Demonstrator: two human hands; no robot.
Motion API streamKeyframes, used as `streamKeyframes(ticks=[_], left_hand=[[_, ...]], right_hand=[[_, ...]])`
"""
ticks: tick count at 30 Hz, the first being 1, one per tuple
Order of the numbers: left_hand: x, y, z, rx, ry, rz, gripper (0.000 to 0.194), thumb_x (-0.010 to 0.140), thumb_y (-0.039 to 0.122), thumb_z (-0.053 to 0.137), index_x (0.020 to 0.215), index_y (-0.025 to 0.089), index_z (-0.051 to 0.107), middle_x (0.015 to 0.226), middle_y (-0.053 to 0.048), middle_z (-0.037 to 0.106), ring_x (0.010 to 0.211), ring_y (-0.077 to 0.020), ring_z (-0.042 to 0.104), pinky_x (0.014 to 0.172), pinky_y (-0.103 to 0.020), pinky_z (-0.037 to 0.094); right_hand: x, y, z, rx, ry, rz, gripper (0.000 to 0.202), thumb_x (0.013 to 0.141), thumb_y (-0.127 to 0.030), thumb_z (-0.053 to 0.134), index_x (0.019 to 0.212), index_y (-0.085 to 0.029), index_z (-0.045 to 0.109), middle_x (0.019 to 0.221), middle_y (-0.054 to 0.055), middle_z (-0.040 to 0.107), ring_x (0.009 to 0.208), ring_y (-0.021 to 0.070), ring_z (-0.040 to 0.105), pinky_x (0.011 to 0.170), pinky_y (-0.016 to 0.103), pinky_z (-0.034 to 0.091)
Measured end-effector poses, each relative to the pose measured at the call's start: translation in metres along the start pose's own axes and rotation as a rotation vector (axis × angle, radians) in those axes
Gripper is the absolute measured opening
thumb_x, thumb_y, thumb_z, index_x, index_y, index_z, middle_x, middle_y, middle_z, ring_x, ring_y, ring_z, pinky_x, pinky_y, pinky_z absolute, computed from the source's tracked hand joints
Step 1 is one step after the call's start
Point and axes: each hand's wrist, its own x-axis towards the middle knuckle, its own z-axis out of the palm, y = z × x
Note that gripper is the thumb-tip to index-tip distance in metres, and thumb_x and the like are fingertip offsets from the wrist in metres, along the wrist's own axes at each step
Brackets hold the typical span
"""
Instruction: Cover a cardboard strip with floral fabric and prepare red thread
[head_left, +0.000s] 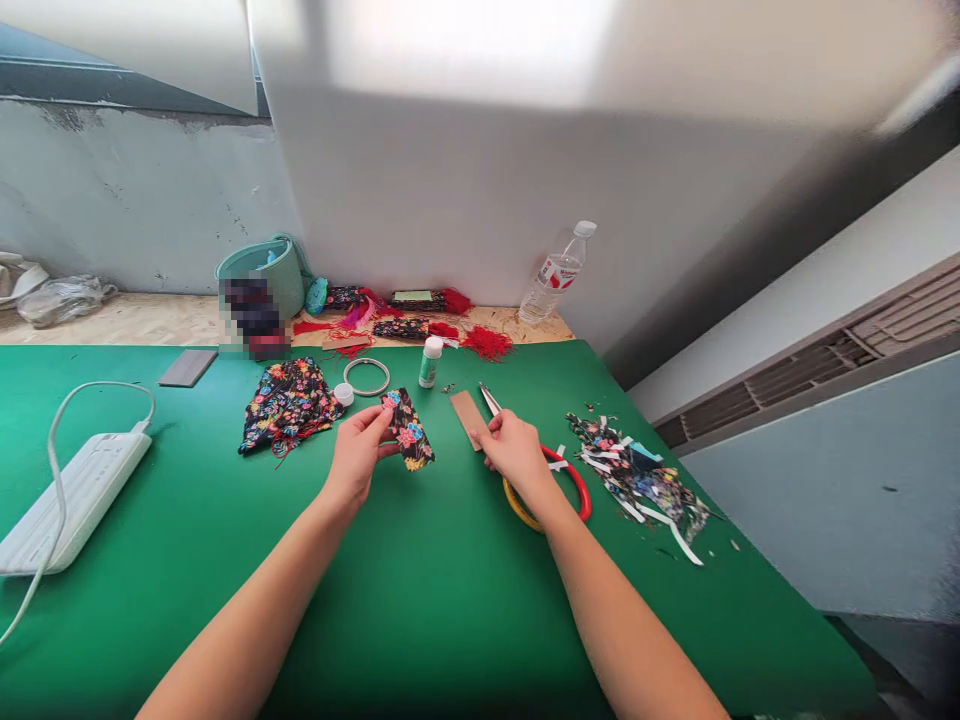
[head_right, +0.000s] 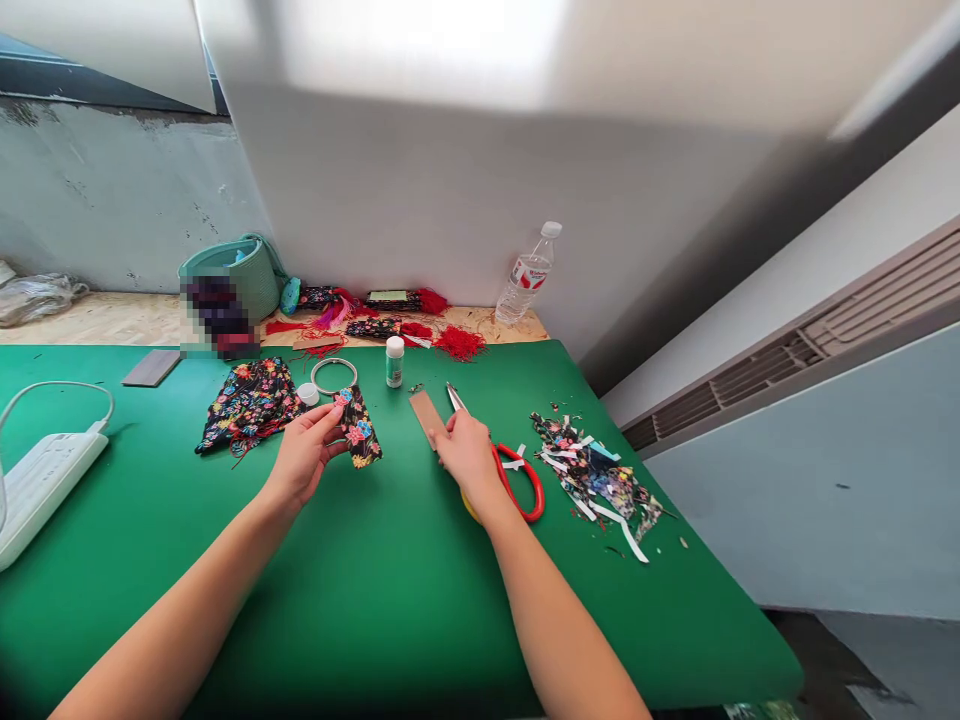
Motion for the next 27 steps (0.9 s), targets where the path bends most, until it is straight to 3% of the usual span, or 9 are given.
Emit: streamKeyframes(ticks=[2,6,9,11,14,16,19,22,27], left_hand=[[-0.001,0.0,0.0,0.036,-0.038,-0.039,0.044,0.051,0.045,0.079,0.077,0.012,0.065,0.072,-0.004,0.066,0.059,-0.013,0.061,0.055,-0.025,0.051],[-0.002,-0.001,0.002,0.162,-0.105,-0.117,0.04,0.052,0.04,0.08,0.077,0.012,0.067,0.073,-0.006,0.068,0.061,-0.0143,0.063,0.054,-0.024,0.052],[0.0,-0.005,0.002,0.23,-0.14,-0.125,0.034,0.054,0.036,0.08,0.075,0.012,0.067,0.068,-0.006,0.068,0.057,-0.0138,0.062,0.05,-0.023,0.051],[0.004,-0.01,0.001,0.252,-0.168,-0.118,0.032,0.055,0.035,0.08,0.072,0.012,0.068,0.065,-0.005,0.067,0.054,-0.0131,0.061,0.047,-0.022,0.05],[0.009,-0.02,-0.001,0.287,-0.197,-0.108,0.029,0.056,0.034,0.08,0.07,0.011,0.068,0.061,-0.004,0.065,0.05,-0.0116,0.059,0.044,-0.021,0.051],[0.011,-0.026,-0.002,0.298,-0.206,-0.108,0.029,0.057,0.034,0.079,0.071,0.012,0.068,0.061,-0.003,0.065,0.05,-0.0112,0.059,0.044,-0.02,0.051],[0.008,-0.03,0.0,0.297,-0.176,-0.08,0.028,0.06,0.034,0.077,0.073,0.013,0.066,0.064,-0.003,0.065,0.055,-0.0131,0.062,0.045,-0.021,0.053],[0.0,-0.031,0.006,0.304,-0.19,0.012,0.027,0.065,0.035,0.073,0.08,0.014,0.065,0.068,-0.004,0.065,0.063,-0.0162,0.063,0.043,-0.022,0.053],[-0.006,-0.037,0.01,0.324,-0.259,0.051,0.026,0.066,0.03,0.07,0.085,0.014,0.067,0.086,-0.008,0.065,0.079,-0.0197,0.063,0.051,-0.026,0.056]], right_hand=[[0.002,0.005,-0.005,-0.063,0.011,0.013,0.011,0.08,-0.027,0.056,0.084,-0.018,0.05,0.069,0.004,0.063,0.049,0.0147,0.057,0.049,0.025,0.038],[-0.002,0.004,-0.013,-0.357,0.134,-0.095,0.012,0.08,-0.027,0.059,0.082,-0.016,0.054,0.081,0.012,0.064,0.075,0.0238,0.063,0.061,0.029,0.041],[-0.009,-0.005,-0.015,-0.314,0.189,-0.206,0.014,0.084,-0.029,0.055,0.082,-0.016,0.055,0.09,0.014,0.063,0.079,0.0235,0.062,0.063,0.03,0.041],[-0.013,-0.015,-0.012,-0.109,0.054,-0.284,0.014,0.085,-0.031,0.054,0.079,-0.018,0.055,0.081,0.008,0.064,0.069,0.0185,0.062,0.06,0.028,0.042],[-0.015,-0.031,0.0,0.17,-0.288,-0.238,0.022,0.082,-0.037,0.061,0.091,-0.019,0.054,0.063,-0.001,0.062,0.04,0.0111,0.052,0.044,0.024,0.038],[-0.013,-0.038,0.011,0.272,-0.386,-0.202,0.025,0.081,-0.039,0.063,0.091,-0.02,0.051,0.049,-0.006,0.056,0.032,0.01,0.046,0.037,0.023,0.034],[-0.009,-0.039,0.027,0.458,-0.398,-0.127,0.022,0.087,-0.041,0.054,0.089,-0.022,0.045,0.045,-0.009,0.051,0.032,0.0112,0.049,0.035,0.021,0.037],[-0.01,-0.034,0.036,0.576,-0.444,-0.08,0.03,0.082,-0.045,0.059,0.089,-0.022,0.042,0.049,-0.009,0.052,0.038,0.0116,0.053,0.038,0.022,0.043],[-0.014,-0.024,0.031,0.555,-0.374,-0.192,0.01,0.088,-0.025,0.042,0.082,-0.02,0.049,0.061,-0.005,0.053,0.055,0.0101,0.054,0.046,0.019,0.042]])
